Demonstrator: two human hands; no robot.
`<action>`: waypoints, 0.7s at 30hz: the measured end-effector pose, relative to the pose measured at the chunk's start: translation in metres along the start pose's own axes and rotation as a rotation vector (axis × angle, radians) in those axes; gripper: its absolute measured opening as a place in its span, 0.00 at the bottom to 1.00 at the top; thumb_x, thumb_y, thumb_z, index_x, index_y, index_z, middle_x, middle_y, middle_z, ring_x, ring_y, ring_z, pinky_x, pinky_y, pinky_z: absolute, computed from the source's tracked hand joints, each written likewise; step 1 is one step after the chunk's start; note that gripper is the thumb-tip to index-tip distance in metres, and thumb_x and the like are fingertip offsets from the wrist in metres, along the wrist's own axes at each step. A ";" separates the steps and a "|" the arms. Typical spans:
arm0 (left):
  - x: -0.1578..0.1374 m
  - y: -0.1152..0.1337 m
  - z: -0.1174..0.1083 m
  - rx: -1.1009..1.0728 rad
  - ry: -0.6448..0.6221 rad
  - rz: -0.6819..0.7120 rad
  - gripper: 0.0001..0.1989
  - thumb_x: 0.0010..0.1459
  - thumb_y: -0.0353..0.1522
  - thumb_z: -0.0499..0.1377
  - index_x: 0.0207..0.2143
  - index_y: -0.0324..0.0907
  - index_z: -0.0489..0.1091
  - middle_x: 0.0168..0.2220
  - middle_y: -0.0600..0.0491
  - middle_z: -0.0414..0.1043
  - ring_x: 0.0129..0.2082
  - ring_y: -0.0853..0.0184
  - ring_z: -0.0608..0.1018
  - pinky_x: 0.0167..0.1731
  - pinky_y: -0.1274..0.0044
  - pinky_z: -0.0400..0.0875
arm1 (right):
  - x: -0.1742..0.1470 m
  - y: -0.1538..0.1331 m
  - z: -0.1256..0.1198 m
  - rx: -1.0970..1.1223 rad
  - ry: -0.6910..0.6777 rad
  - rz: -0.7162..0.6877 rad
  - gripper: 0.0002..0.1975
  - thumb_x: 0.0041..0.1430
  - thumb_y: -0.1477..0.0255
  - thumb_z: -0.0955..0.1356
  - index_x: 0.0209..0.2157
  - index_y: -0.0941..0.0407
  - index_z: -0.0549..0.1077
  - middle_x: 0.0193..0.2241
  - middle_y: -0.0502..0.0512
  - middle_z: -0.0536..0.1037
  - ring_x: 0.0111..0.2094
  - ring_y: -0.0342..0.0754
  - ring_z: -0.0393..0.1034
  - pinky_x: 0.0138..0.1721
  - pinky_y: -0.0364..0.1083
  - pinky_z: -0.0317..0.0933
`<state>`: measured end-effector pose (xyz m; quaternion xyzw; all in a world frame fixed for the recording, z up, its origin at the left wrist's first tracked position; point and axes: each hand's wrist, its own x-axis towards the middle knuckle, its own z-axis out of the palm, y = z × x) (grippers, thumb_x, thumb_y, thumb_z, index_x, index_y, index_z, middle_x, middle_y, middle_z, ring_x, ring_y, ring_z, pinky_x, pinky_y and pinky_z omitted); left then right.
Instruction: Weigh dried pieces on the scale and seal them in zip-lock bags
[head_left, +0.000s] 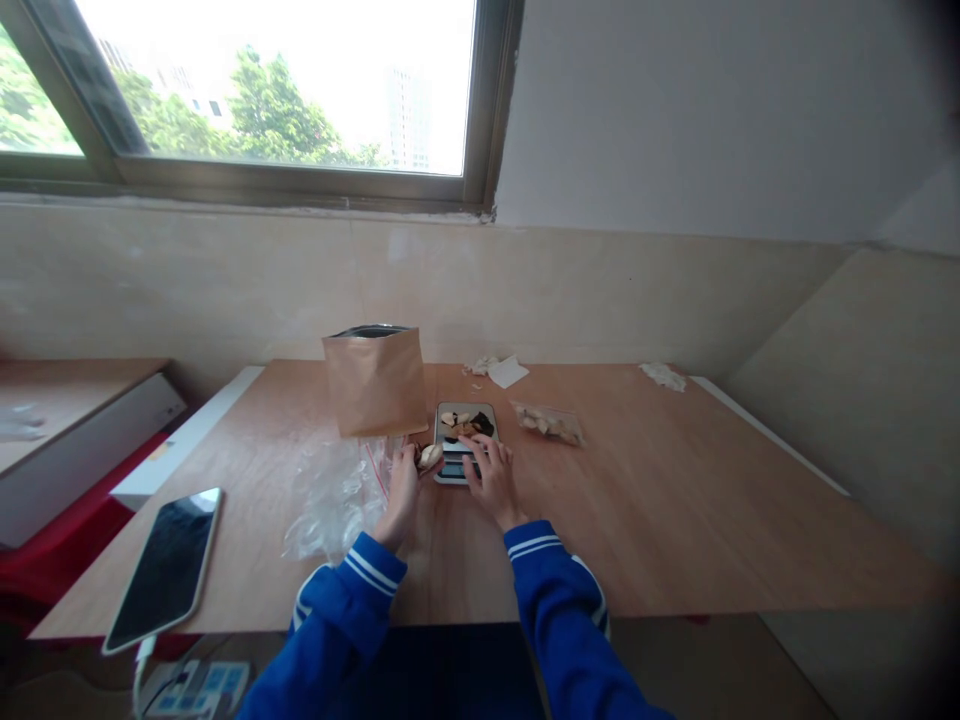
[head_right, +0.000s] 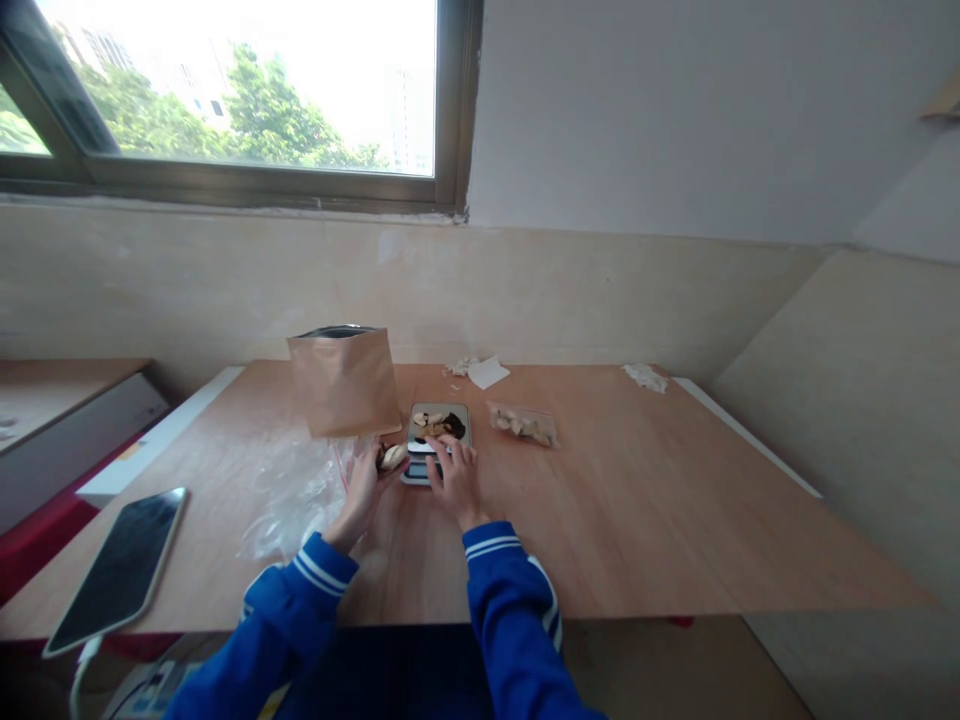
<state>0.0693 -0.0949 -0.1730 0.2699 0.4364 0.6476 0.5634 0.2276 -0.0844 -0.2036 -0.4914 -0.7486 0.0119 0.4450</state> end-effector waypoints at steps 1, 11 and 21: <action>-0.001 -0.002 0.001 0.027 -0.002 -0.003 0.06 0.58 0.34 0.58 0.33 0.41 0.67 0.43 0.48 0.68 0.44 0.63 0.74 0.43 0.69 0.76 | -0.002 -0.005 -0.002 0.024 -0.030 -0.046 0.22 0.64 0.64 0.62 0.58 0.48 0.66 0.50 0.59 0.72 0.51 0.56 0.66 0.53 0.56 0.58; -0.006 -0.021 0.012 0.226 -0.056 -0.016 0.16 0.58 0.43 0.57 0.41 0.41 0.64 0.41 0.47 0.69 0.40 0.65 0.74 0.34 0.77 0.71 | -0.005 -0.007 0.004 0.201 0.085 -0.152 0.25 0.61 0.68 0.67 0.58 0.53 0.60 0.48 0.63 0.71 0.51 0.55 0.67 0.51 0.57 0.66; 0.005 -0.012 0.011 -0.015 -0.050 -0.021 0.15 0.54 0.41 0.61 0.36 0.41 0.63 0.41 0.48 0.72 0.42 0.62 0.77 0.39 0.71 0.71 | -0.005 0.002 0.005 0.174 0.356 0.006 0.18 0.56 0.66 0.71 0.45 0.55 0.63 0.40 0.58 0.71 0.43 0.51 0.69 0.40 0.49 0.67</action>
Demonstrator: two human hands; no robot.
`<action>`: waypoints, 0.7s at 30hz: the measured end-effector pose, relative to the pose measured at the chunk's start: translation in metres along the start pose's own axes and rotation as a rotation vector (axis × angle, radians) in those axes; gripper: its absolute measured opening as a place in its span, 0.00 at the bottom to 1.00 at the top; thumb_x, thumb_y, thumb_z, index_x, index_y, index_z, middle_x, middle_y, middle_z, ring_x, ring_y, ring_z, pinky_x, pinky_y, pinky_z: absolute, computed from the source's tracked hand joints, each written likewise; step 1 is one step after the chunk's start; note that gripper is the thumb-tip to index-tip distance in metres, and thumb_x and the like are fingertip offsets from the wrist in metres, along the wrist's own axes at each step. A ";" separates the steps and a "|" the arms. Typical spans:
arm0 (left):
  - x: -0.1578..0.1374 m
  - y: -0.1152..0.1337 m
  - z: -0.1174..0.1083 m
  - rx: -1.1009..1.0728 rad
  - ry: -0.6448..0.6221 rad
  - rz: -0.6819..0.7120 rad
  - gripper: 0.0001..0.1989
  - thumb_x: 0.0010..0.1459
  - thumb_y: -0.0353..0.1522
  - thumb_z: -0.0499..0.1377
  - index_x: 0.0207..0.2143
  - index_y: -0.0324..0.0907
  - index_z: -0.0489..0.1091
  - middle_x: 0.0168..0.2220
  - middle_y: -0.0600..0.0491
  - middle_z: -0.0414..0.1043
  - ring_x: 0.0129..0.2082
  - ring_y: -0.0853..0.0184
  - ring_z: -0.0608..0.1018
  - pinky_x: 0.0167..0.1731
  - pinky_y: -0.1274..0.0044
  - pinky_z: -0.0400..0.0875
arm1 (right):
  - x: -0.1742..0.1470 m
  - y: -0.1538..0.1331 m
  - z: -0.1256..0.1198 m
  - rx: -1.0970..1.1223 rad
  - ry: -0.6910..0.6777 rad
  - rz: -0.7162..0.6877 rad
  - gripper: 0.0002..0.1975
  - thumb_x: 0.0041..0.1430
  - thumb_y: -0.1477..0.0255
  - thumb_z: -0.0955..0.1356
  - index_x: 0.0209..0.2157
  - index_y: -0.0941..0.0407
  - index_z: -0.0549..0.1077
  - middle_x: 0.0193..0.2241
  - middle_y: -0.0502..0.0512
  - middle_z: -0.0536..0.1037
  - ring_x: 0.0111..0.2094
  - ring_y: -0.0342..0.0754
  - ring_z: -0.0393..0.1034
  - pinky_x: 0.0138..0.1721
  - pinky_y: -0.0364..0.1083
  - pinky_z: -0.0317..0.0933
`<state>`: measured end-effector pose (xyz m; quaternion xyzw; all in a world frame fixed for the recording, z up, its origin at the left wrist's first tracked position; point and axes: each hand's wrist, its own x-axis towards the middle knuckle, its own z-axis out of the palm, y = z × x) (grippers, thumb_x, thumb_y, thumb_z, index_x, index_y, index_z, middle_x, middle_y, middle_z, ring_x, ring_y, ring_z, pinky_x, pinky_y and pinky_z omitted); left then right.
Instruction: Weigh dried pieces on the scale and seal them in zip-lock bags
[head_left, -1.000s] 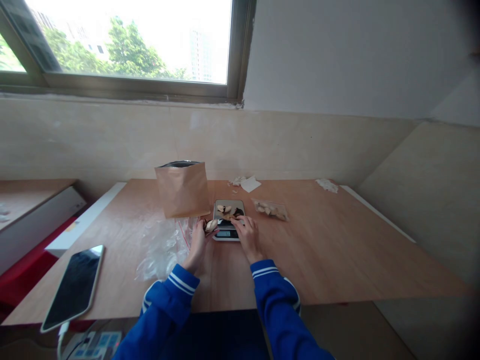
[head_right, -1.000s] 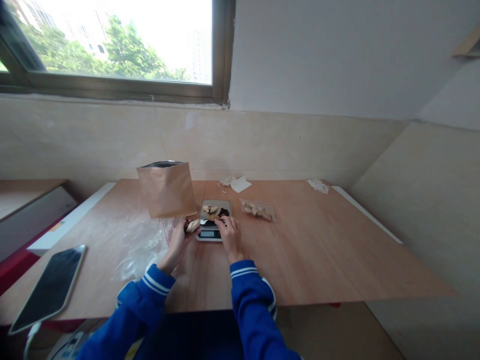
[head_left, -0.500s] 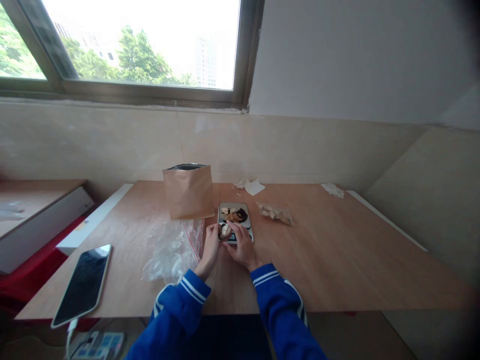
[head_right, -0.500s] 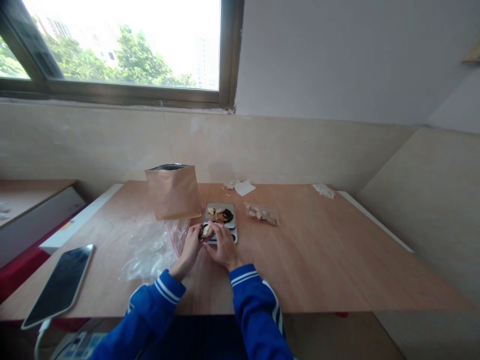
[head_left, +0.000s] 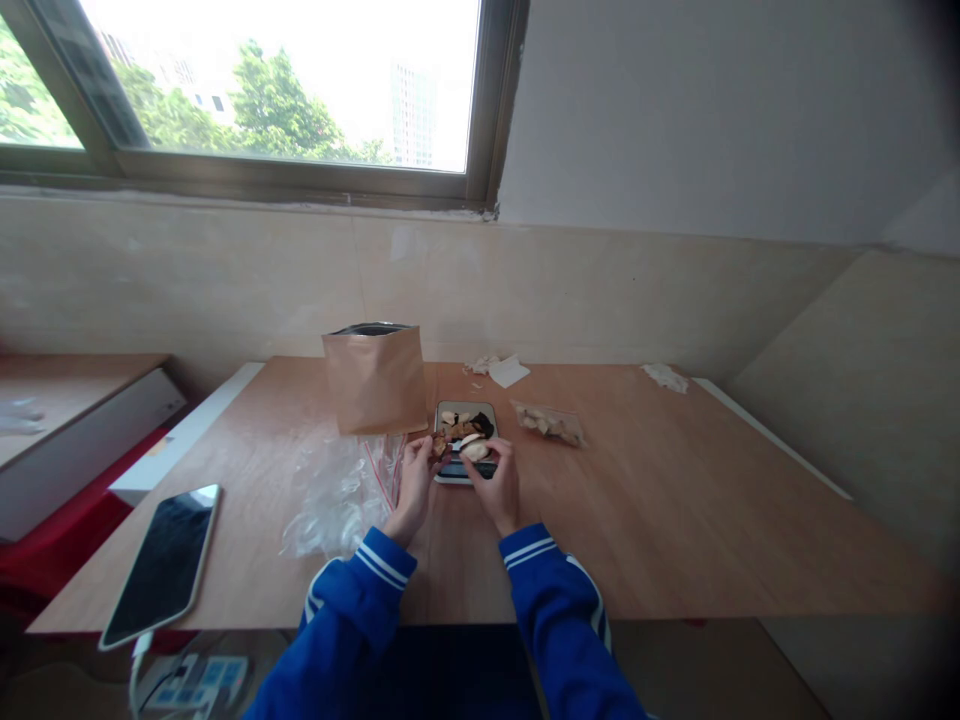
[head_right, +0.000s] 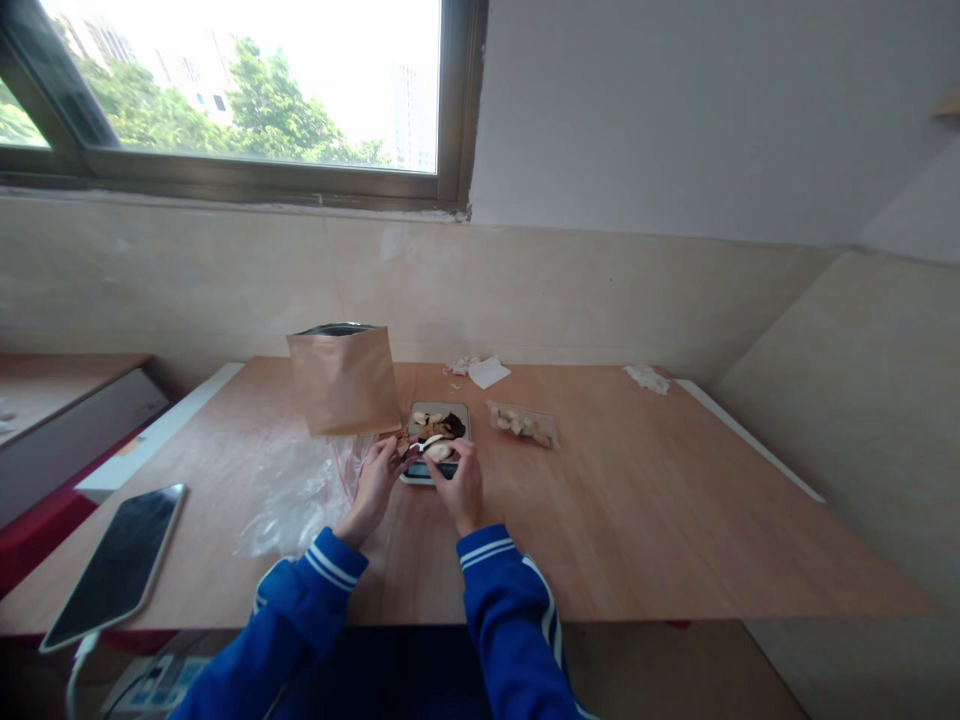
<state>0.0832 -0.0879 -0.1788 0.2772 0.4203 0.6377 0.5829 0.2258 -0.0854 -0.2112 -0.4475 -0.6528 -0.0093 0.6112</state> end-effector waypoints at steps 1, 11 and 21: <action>0.001 0.002 -0.002 0.029 0.009 0.025 0.16 0.53 0.42 0.61 0.36 0.41 0.64 0.41 0.48 0.72 0.41 0.62 0.77 0.39 0.71 0.71 | 0.001 0.002 -0.001 -0.032 0.072 0.074 0.19 0.56 0.64 0.71 0.44 0.56 0.63 0.39 0.58 0.70 0.41 0.51 0.69 0.39 0.49 0.66; 0.016 0.025 -0.011 0.453 -0.036 0.293 0.16 0.50 0.41 0.64 0.35 0.38 0.73 0.34 0.48 0.77 0.36 0.64 0.78 0.39 0.73 0.71 | 0.002 0.015 -0.005 -0.010 0.263 0.507 0.20 0.59 0.57 0.66 0.43 0.55 0.58 0.34 0.53 0.67 0.29 0.45 0.62 0.32 0.46 0.60; 0.019 0.024 0.003 0.857 -0.269 0.708 0.04 0.59 0.33 0.59 0.36 0.43 0.73 0.38 0.51 0.70 0.38 0.66 0.77 0.38 0.75 0.72 | 0.005 0.015 -0.005 0.028 0.276 0.523 0.21 0.57 0.57 0.68 0.42 0.55 0.57 0.36 0.55 0.67 0.32 0.46 0.63 0.35 0.47 0.61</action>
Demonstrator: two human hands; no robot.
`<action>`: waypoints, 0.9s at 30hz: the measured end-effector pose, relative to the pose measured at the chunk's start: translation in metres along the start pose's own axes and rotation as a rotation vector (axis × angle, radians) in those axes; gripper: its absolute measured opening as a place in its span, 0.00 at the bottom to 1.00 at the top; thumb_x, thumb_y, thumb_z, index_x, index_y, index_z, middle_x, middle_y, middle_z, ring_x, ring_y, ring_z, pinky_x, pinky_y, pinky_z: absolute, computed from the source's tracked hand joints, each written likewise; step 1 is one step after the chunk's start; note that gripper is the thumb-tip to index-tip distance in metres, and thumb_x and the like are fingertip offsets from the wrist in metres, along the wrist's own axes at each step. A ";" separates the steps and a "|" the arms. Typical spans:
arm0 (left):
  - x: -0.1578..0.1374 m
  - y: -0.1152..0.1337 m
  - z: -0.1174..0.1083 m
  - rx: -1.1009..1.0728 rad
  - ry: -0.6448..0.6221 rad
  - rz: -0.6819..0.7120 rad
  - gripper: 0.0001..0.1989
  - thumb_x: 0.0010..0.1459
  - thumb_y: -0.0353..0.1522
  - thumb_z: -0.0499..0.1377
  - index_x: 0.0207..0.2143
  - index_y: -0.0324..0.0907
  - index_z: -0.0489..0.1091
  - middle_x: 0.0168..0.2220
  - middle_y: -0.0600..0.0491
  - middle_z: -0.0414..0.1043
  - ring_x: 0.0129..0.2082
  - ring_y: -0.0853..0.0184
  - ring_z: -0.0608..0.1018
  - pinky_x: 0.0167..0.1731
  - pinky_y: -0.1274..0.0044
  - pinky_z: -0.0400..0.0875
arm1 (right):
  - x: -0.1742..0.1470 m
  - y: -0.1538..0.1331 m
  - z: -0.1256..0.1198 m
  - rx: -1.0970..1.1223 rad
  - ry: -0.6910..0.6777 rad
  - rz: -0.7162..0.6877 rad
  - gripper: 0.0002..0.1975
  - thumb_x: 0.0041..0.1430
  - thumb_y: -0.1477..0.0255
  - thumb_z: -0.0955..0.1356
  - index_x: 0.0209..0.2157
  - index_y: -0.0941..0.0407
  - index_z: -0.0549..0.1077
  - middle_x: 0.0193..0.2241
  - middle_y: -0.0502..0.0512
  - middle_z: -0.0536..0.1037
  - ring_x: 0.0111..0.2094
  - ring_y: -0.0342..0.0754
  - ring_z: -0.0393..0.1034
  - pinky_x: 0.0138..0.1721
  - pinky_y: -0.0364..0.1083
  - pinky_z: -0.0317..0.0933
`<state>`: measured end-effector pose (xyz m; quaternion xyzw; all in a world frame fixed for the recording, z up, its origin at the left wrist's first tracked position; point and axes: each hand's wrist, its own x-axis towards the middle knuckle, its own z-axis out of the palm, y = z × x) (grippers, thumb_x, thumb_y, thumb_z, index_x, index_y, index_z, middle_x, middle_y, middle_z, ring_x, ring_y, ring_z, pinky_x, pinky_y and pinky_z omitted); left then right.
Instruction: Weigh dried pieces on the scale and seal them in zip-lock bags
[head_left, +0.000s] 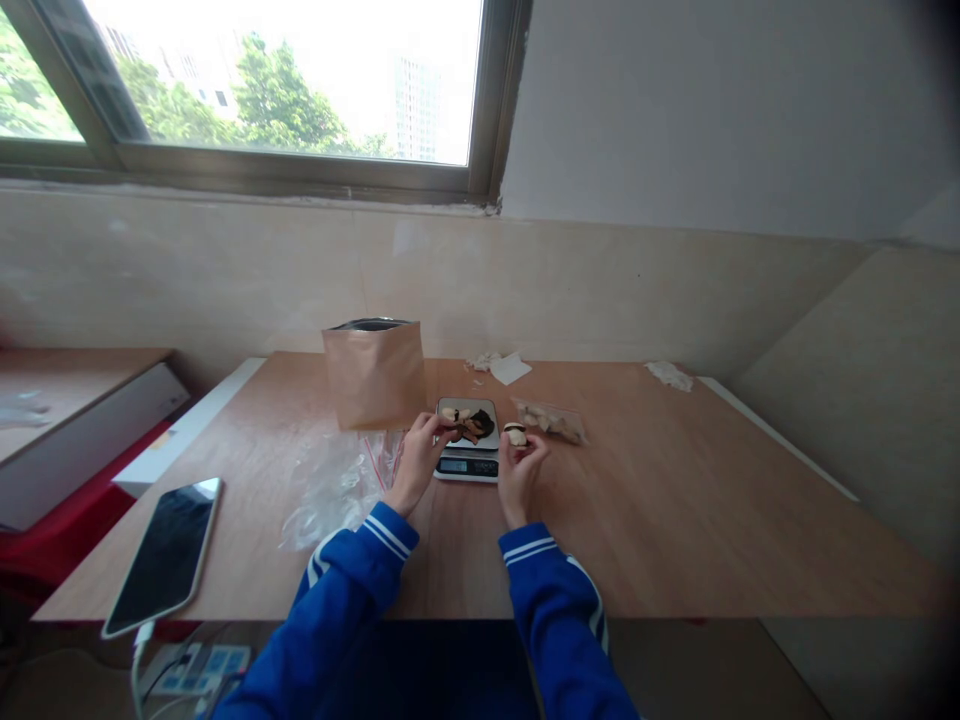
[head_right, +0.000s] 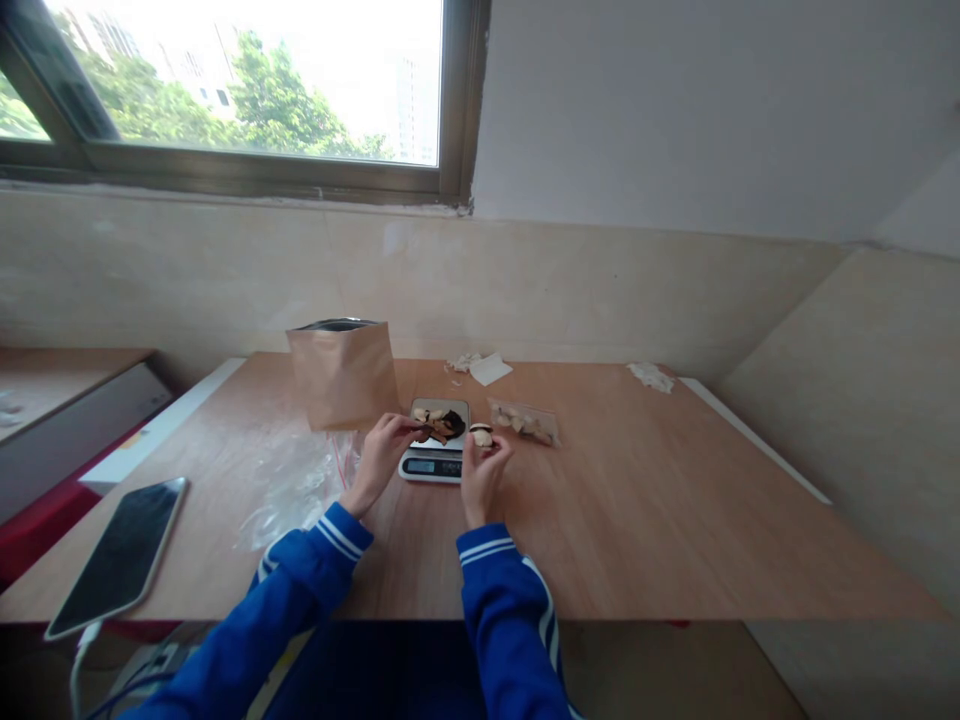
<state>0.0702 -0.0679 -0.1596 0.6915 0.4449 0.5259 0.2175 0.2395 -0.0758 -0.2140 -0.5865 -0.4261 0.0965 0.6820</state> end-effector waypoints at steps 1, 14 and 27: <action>-0.001 0.000 0.001 0.045 -0.012 0.029 0.04 0.60 0.32 0.58 0.36 0.43 0.72 0.38 0.52 0.70 0.38 0.66 0.76 0.39 0.75 0.72 | 0.000 0.000 0.000 0.003 0.000 0.002 0.21 0.56 0.57 0.68 0.42 0.54 0.57 0.36 0.55 0.67 0.32 0.46 0.63 0.35 0.47 0.61; -0.011 -0.011 -0.002 0.109 -0.114 -0.007 0.03 0.59 0.32 0.57 0.34 0.44 0.71 0.39 0.52 0.68 0.37 0.66 0.73 0.37 0.77 0.68 | 0.002 0.004 0.000 0.055 -0.002 0.021 0.22 0.55 0.56 0.69 0.42 0.54 0.57 0.35 0.53 0.66 0.30 0.45 0.63 0.33 0.46 0.62; -0.012 -0.017 -0.004 -0.003 -0.115 -0.084 0.07 0.56 0.34 0.58 0.32 0.45 0.76 0.39 0.50 0.72 0.39 0.62 0.73 0.43 0.72 0.67 | 0.003 0.004 0.000 0.044 0.017 0.022 0.22 0.55 0.55 0.68 0.41 0.54 0.57 0.34 0.52 0.66 0.29 0.45 0.62 0.33 0.46 0.61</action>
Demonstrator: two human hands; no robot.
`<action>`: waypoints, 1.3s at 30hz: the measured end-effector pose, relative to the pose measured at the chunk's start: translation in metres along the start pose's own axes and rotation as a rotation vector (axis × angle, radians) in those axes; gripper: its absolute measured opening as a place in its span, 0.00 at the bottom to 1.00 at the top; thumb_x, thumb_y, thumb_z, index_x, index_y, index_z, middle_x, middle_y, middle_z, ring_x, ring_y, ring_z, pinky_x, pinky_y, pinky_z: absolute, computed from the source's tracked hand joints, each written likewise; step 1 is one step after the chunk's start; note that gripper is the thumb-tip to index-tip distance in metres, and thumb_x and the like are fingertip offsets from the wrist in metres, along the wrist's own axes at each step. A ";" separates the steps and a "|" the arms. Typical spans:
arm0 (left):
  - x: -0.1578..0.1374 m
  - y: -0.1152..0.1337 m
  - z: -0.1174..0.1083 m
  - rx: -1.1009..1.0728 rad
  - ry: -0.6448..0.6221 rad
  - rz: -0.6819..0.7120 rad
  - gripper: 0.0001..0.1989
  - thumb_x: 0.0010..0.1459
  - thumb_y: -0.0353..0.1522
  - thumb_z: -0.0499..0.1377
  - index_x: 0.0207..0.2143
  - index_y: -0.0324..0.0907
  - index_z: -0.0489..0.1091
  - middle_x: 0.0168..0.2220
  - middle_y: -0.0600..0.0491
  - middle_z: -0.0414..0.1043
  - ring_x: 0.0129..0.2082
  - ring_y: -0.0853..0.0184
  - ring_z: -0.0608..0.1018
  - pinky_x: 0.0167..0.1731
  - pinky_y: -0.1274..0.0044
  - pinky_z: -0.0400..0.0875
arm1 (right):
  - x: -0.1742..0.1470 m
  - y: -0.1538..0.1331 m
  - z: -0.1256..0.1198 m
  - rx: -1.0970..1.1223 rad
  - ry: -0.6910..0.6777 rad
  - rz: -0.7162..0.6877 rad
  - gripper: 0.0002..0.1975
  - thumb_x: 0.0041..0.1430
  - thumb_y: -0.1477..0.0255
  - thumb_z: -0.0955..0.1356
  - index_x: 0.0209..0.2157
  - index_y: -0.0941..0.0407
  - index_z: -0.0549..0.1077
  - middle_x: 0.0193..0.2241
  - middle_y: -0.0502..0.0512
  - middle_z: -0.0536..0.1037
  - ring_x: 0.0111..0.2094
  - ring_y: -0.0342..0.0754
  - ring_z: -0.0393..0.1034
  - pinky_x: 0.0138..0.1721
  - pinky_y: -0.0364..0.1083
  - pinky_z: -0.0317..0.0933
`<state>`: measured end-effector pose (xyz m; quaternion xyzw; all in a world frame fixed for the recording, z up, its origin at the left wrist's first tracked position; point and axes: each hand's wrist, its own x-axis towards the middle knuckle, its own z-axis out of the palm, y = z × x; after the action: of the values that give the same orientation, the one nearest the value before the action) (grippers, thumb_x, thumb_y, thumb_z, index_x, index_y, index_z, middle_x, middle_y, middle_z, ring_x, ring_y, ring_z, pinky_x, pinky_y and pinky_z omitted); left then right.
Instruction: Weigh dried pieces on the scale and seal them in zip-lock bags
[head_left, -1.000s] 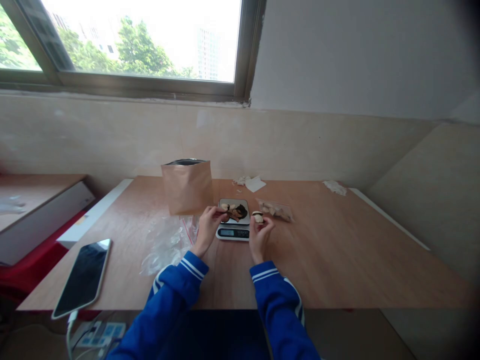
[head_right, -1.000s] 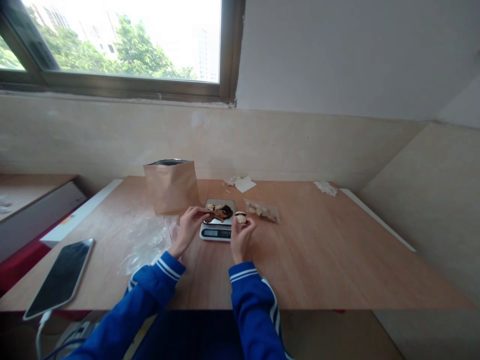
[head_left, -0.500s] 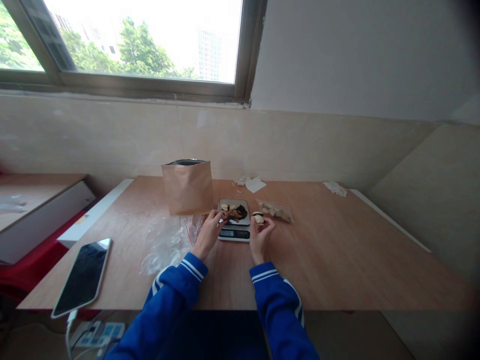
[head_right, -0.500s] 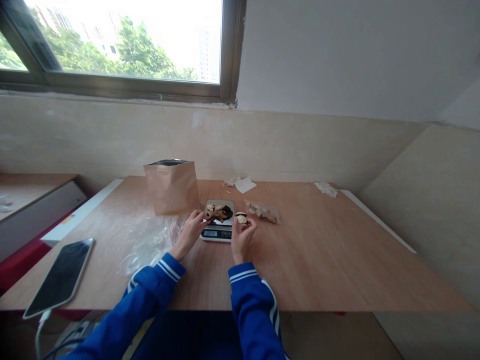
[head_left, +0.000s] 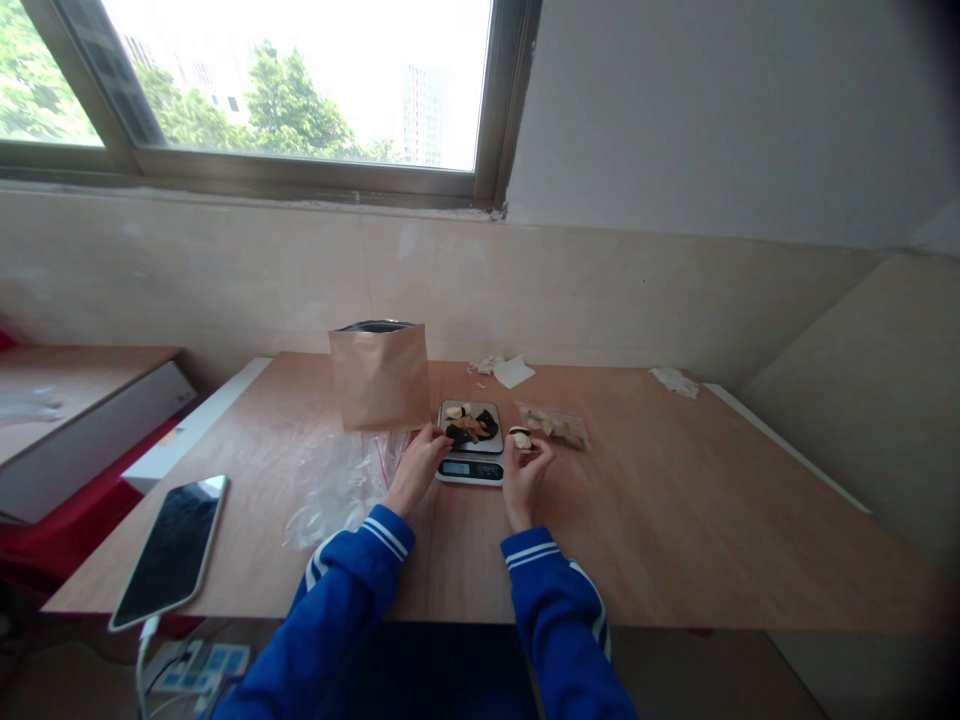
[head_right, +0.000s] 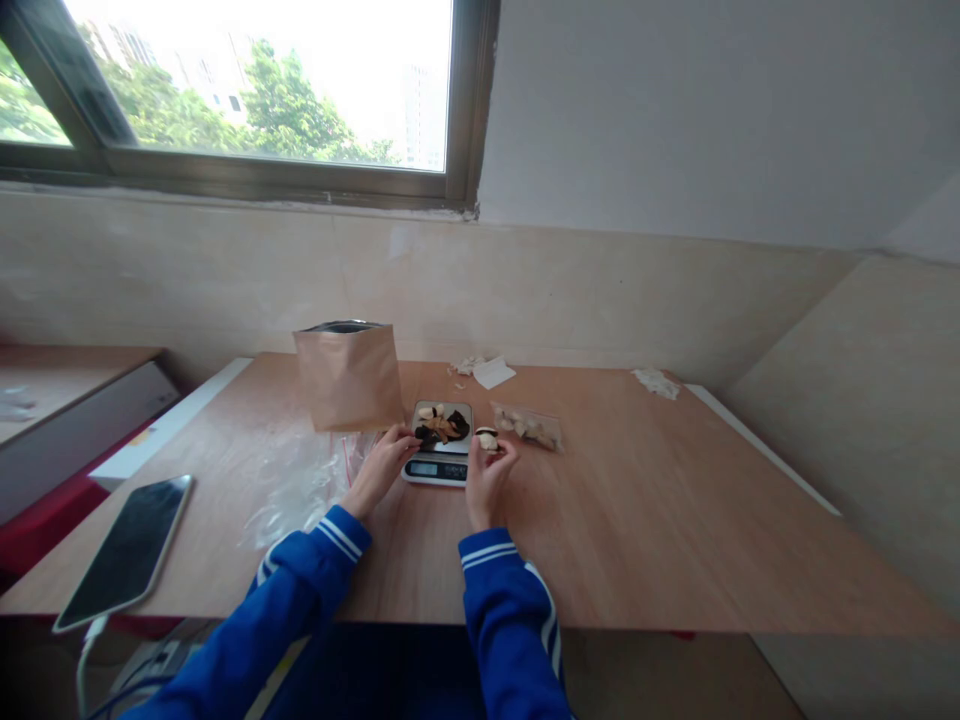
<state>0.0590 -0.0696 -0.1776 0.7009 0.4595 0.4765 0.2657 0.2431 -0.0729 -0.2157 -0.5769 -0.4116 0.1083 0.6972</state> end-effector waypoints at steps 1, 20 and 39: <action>0.000 0.000 -0.001 0.032 -0.001 0.012 0.07 0.56 0.34 0.58 0.34 0.44 0.76 0.39 0.50 0.72 0.40 0.62 0.73 0.44 0.71 0.66 | 0.000 0.000 0.000 0.000 -0.001 0.001 0.22 0.55 0.55 0.68 0.41 0.54 0.57 0.33 0.51 0.66 0.29 0.45 0.62 0.33 0.46 0.61; 0.003 0.006 -0.012 0.306 -0.050 0.113 0.11 0.61 0.30 0.54 0.45 0.45 0.71 0.41 0.48 0.69 0.42 0.62 0.73 0.45 0.69 0.68 | 0.001 0.004 0.000 -0.008 -0.021 0.025 0.22 0.56 0.55 0.68 0.40 0.54 0.57 0.33 0.50 0.65 0.28 0.44 0.60 0.32 0.46 0.60; 0.022 -0.018 0.009 0.166 0.085 0.009 0.04 0.56 0.27 0.55 0.34 0.43 0.68 0.34 0.50 0.69 0.36 0.62 0.74 0.43 0.68 0.70 | 0.002 0.008 0.001 -0.001 0.034 0.035 0.23 0.55 0.55 0.68 0.42 0.54 0.56 0.36 0.53 0.64 0.29 0.44 0.61 0.33 0.47 0.62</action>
<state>0.0630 -0.0411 -0.1863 0.7017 0.5051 0.4673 0.1846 0.2466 -0.0684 -0.2213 -0.5861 -0.3896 0.1102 0.7018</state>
